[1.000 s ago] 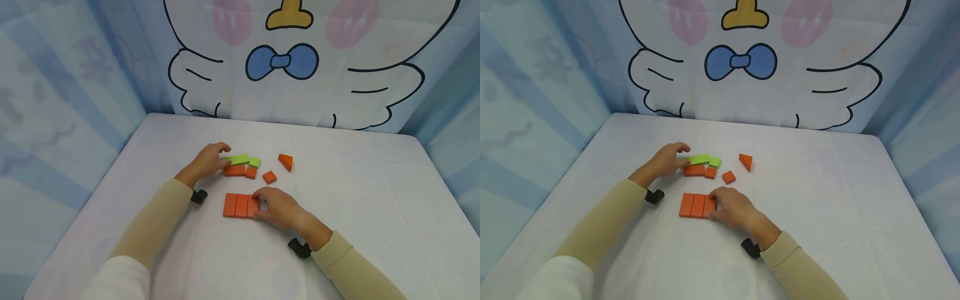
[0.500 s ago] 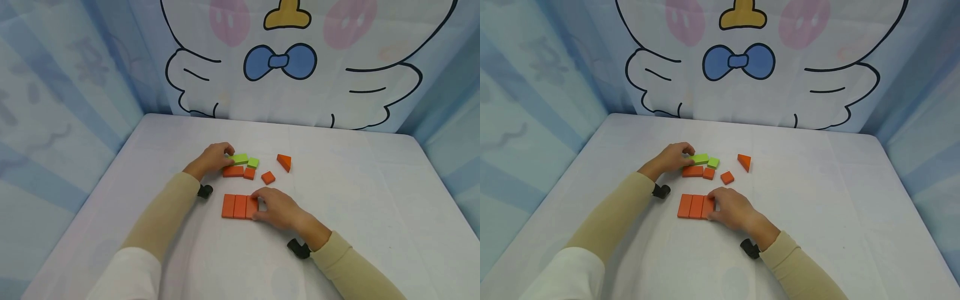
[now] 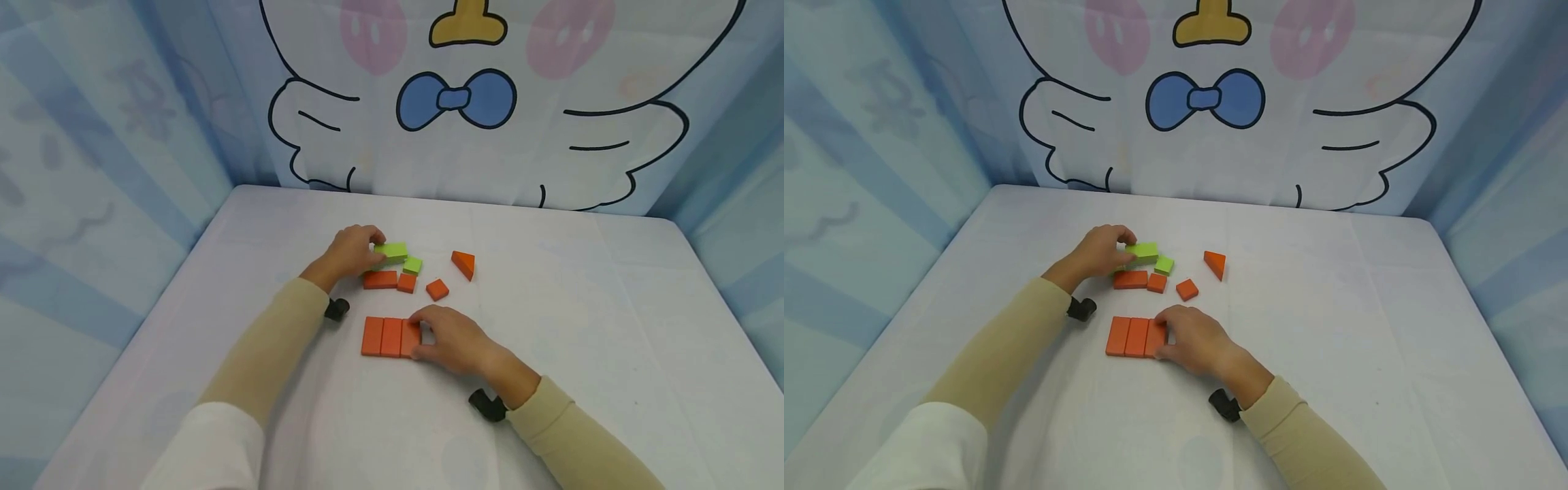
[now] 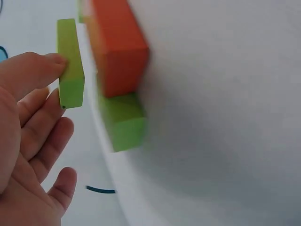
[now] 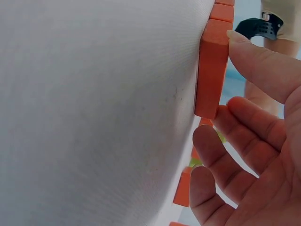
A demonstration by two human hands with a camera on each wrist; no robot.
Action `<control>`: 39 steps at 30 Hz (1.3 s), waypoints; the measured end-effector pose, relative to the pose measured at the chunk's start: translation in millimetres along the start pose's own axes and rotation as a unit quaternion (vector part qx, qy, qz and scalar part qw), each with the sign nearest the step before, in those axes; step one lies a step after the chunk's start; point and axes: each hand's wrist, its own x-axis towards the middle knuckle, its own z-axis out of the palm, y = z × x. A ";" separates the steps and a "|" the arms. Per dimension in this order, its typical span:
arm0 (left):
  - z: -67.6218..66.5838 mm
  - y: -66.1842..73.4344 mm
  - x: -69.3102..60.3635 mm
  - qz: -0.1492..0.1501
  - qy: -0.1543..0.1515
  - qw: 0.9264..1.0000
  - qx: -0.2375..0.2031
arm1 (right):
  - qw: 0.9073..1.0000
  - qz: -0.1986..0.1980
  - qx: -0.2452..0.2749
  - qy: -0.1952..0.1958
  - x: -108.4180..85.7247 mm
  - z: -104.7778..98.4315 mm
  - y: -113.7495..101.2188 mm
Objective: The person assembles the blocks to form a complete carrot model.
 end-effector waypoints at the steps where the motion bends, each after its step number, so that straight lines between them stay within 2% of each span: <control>1: -2.6 2.5 -1.4 0.008 0.001 1.000 -0.001 | 1.000 0.000 0.000 0.000 0.1 -0.3 0.0; 5: -12.7 12.1 -11.4 0.033 -0.027 0.999 0.001 | 1.000 0.002 0.001 0.000 0.5 -0.9 0.2; 8: -15.7 15.7 -24.8 0.039 -0.056 0.998 0.005 | 1.000 0.003 0.002 -0.001 0.9 -0.6 0.2; 13: -12.0 13.8 -51.3 0.052 -0.083 0.995 0.012 | 1.000 0.002 0.004 -0.001 0.9 -0.2 -0.4; 18: -2.6 10.1 -68.5 0.069 -0.092 0.993 0.010 | 1.000 -0.001 0.001 0.002 0.1 -0.9 -0.4; 24: 11.1 7.7 -73.9 0.056 -0.094 0.994 0.016 | 1.000 -0.004 0.005 0.005 0.5 -0.3 0.2; 31: 24.3 8.6 -71.3 0.037 -0.085 0.996 0.010 | 1.000 0.002 0.004 0.005 0.2 0.3 -0.4; 39: 27.8 7.3 -71.9 0.037 -0.080 0.996 -0.027 | 1.000 -0.002 0.001 0.009 -0.4 0.4 -0.5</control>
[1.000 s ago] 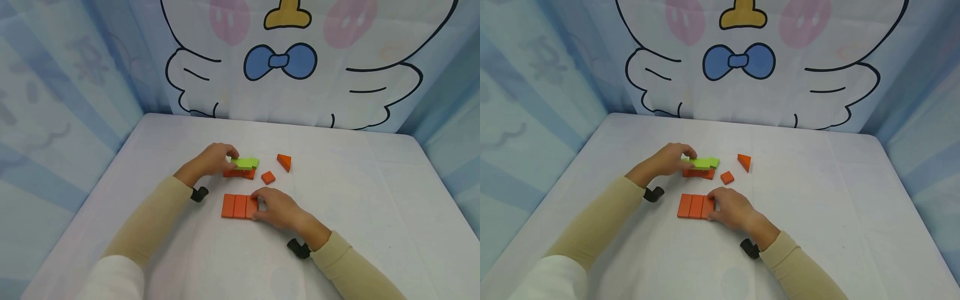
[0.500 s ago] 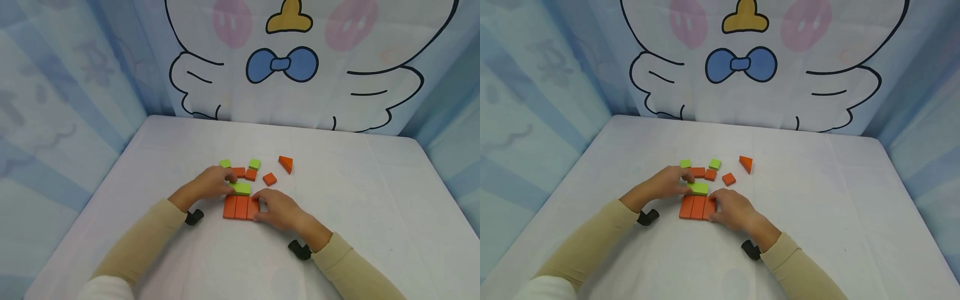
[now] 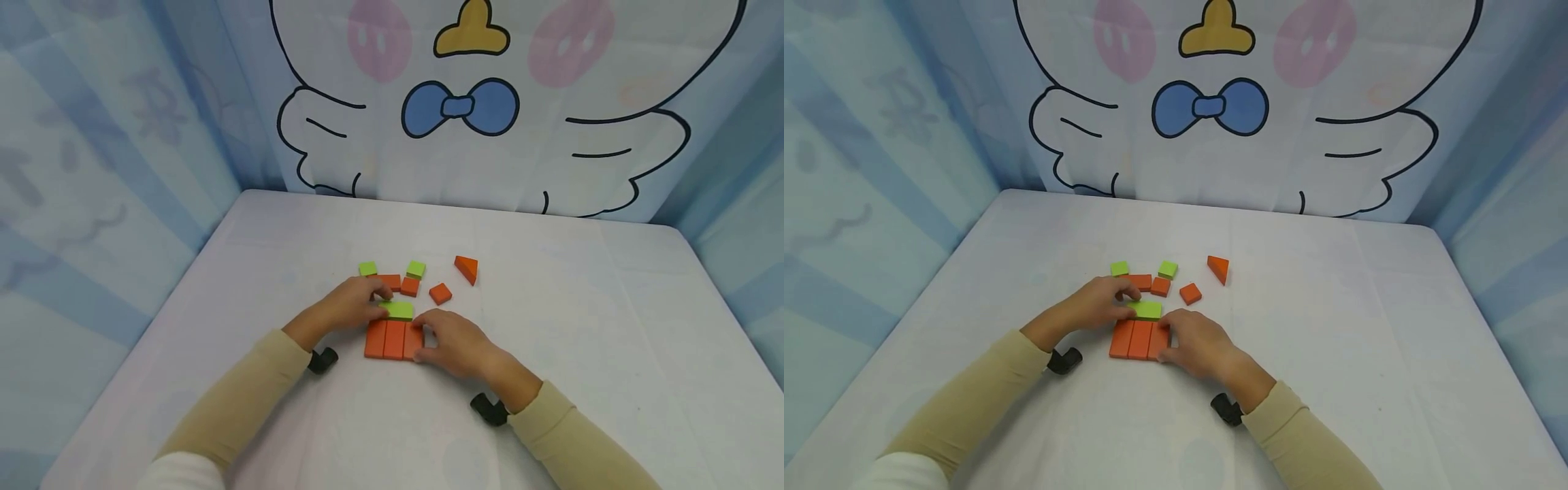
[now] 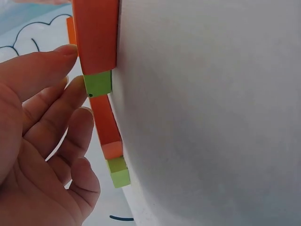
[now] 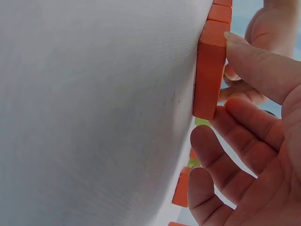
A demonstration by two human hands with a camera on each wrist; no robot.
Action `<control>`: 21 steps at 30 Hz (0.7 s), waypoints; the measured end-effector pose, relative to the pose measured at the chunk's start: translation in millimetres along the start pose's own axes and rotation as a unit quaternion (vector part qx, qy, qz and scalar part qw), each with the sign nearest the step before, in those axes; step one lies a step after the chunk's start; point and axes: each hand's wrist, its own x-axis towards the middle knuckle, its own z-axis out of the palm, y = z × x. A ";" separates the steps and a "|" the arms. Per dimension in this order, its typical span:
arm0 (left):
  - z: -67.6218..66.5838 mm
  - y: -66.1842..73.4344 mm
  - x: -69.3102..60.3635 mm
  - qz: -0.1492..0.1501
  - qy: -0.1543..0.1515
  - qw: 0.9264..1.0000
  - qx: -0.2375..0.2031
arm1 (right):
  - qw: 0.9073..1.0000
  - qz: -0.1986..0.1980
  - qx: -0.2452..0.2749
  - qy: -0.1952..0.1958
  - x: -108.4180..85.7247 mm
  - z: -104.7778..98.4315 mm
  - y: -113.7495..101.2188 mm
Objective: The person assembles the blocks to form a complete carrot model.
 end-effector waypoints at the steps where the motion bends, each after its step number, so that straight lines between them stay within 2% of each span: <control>1: -0.1 0.0 -0.3 0.002 0.000 1.000 -0.002 | 1.000 0.000 -0.001 0.001 -0.1 0.0 -0.2; 5: 0.1 -0.6 -0.5 0.011 -0.001 1.000 -0.004 | 1.000 0.002 -0.003 0.000 -0.2 -0.2 -1.2; 21: 1.6 1.9 -3.2 0.015 -0.003 1.000 0.003 | 1.000 0.002 0.000 0.001 1.1 0.5 -0.9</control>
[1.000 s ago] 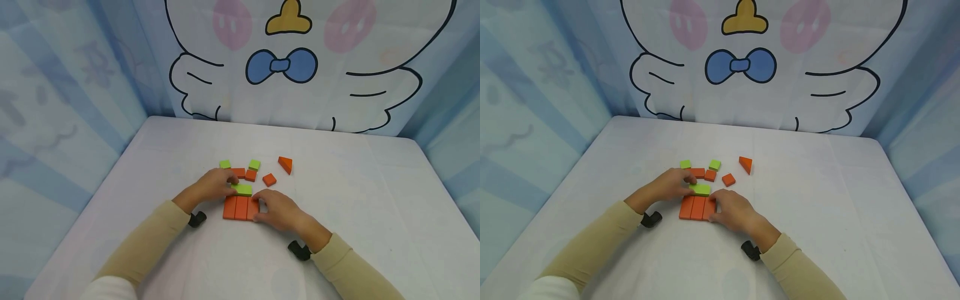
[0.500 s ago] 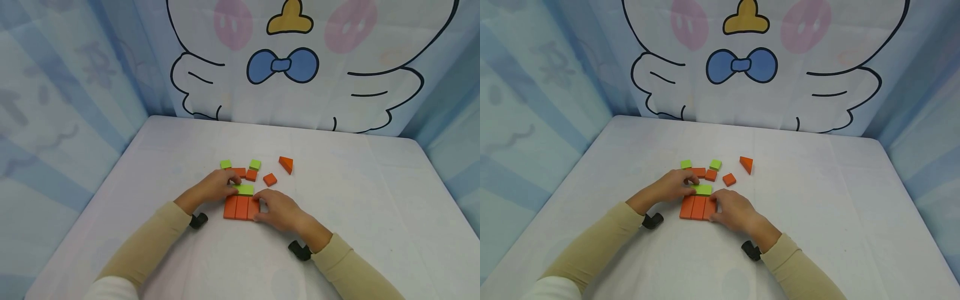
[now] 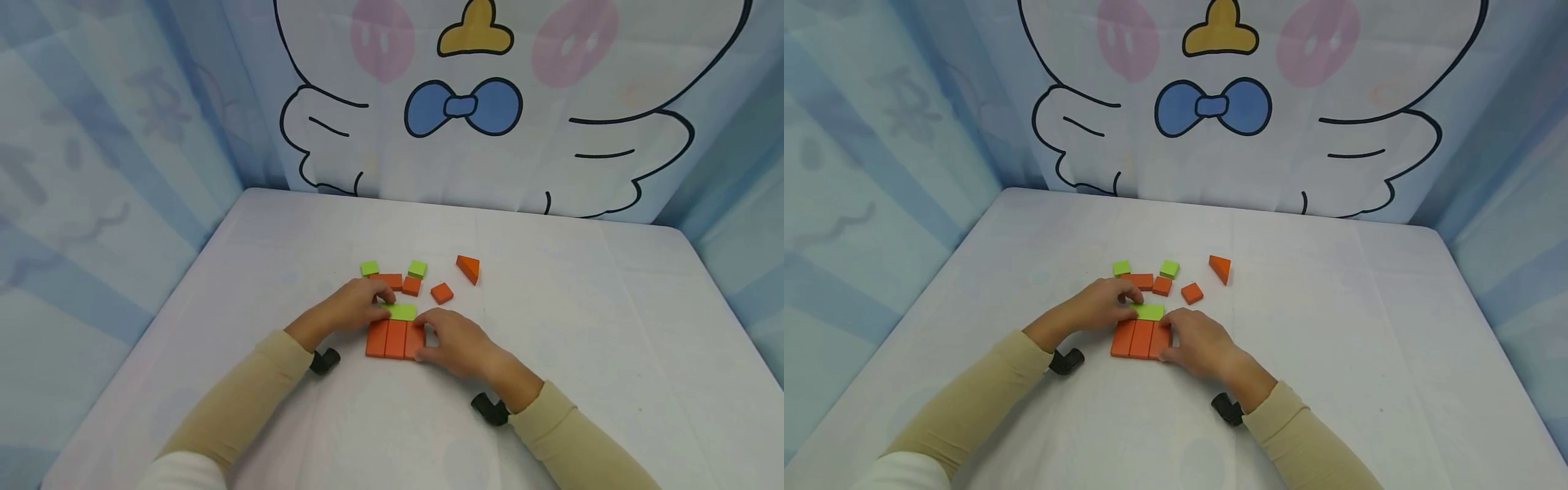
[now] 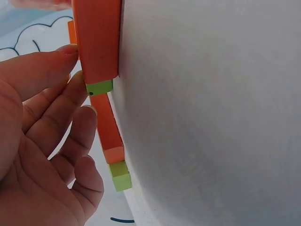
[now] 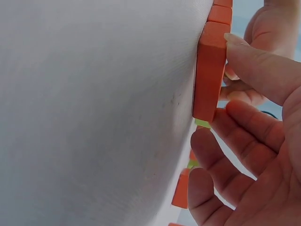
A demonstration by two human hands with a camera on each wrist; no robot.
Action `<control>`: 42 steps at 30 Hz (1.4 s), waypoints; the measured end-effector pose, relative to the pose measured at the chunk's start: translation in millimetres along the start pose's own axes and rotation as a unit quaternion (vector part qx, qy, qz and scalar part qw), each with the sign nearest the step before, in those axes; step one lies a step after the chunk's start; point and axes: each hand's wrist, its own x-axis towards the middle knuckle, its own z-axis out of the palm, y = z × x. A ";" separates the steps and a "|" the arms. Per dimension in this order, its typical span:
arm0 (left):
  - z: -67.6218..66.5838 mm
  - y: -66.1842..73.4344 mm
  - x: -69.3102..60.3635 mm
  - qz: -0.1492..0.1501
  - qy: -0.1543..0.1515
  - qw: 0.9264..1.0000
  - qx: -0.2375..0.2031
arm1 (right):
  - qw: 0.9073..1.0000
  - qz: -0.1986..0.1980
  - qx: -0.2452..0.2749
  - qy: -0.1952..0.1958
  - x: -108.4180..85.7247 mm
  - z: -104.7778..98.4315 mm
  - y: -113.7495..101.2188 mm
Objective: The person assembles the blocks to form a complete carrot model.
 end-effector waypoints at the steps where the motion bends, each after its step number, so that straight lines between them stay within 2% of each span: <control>1: 0.2 0.1 -0.2 0.000 0.000 1.000 -0.001 | 1.000 0.000 0.000 0.000 0.2 0.1 0.2; 16: -0.2 1.3 -1.5 0.001 0.000 1.000 -0.007 | 1.000 -0.018 -0.006 0.006 1.4 -0.3 2.4; 25: 1.0 -1.2 1.0 0.017 -0.005 1.000 -0.015 | 1.000 -0.016 -0.008 0.002 2.2 -0.9 3.2; 35: 0.8 -3.8 2.0 0.014 -0.016 0.999 -0.029 | 0.999 -0.014 -0.037 0.005 0.7 -2.3 0.9; 42: 1.9 -3.4 2.2 0.014 -0.018 0.999 -0.032 | 0.999 -0.013 -0.037 0.006 0.5 -1.1 0.6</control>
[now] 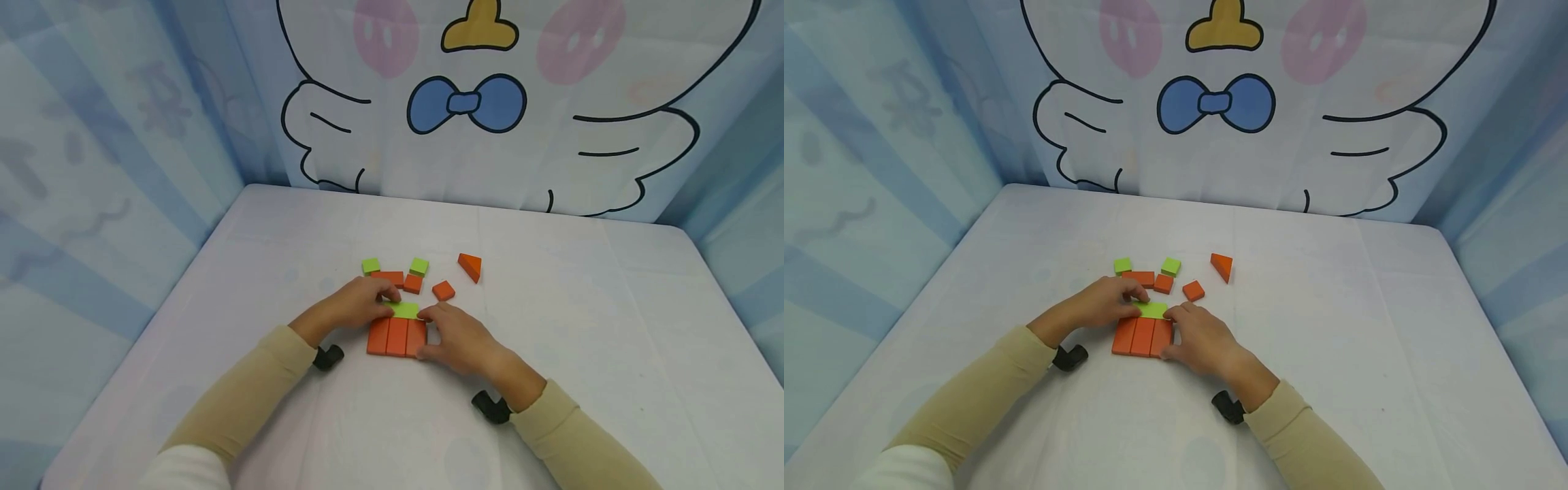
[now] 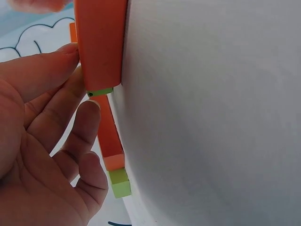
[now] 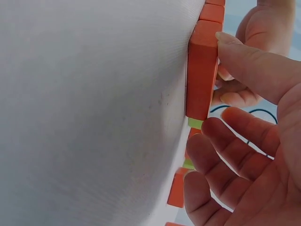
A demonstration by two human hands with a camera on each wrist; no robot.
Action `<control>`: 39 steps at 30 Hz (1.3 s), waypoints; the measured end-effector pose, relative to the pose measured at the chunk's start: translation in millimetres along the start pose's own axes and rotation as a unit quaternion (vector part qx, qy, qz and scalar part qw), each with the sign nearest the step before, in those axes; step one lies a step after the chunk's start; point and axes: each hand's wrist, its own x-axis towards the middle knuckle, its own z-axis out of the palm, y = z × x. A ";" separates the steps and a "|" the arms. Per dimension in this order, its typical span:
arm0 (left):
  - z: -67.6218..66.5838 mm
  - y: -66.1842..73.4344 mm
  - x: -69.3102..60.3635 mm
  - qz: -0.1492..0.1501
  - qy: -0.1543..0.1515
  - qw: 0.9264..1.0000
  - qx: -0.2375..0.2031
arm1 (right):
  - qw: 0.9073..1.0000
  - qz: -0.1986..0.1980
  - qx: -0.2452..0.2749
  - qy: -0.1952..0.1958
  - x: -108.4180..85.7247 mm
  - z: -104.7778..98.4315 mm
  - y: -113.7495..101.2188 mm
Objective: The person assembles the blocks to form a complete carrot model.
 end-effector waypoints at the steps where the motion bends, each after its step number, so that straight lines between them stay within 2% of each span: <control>1: 0.1 0.2 0.3 -0.001 -0.001 1.000 0.001 | 1.000 -0.001 0.001 0.001 -0.1 0.1 0.0; 9: -1.7 0.7 -1.7 -0.006 0.003 1.000 0.004 | 1.000 -0.018 0.019 0.006 -0.4 0.3 1.4; 15: -3.1 -2.7 -13.1 -0.007 0.011 1.000 0.011 | 1.000 -0.012 0.026 -0.007 0.9 1.0 2.1; 21: 1.4 0.1 -28.0 -0.008 0.007 0.999 0.047 | 1.000 -0.012 0.024 -0.009 1.2 0.8 1.7; 29: 7.2 4.8 -37.3 0.005 0.035 0.995 0.096 | 0.999 -0.007 0.045 -0.010 2.7 -4.8 7.5; 33: 7.5 7.6 -38.4 0.001 0.036 0.995 0.098 | 0.999 0.002 0.045 0.013 11.0 -18.7 14.9; 39: 9.0 8.4 -38.1 -0.014 0.035 0.995 0.094 | 0.998 0.010 0.011 0.055 37.6 -40.7 23.4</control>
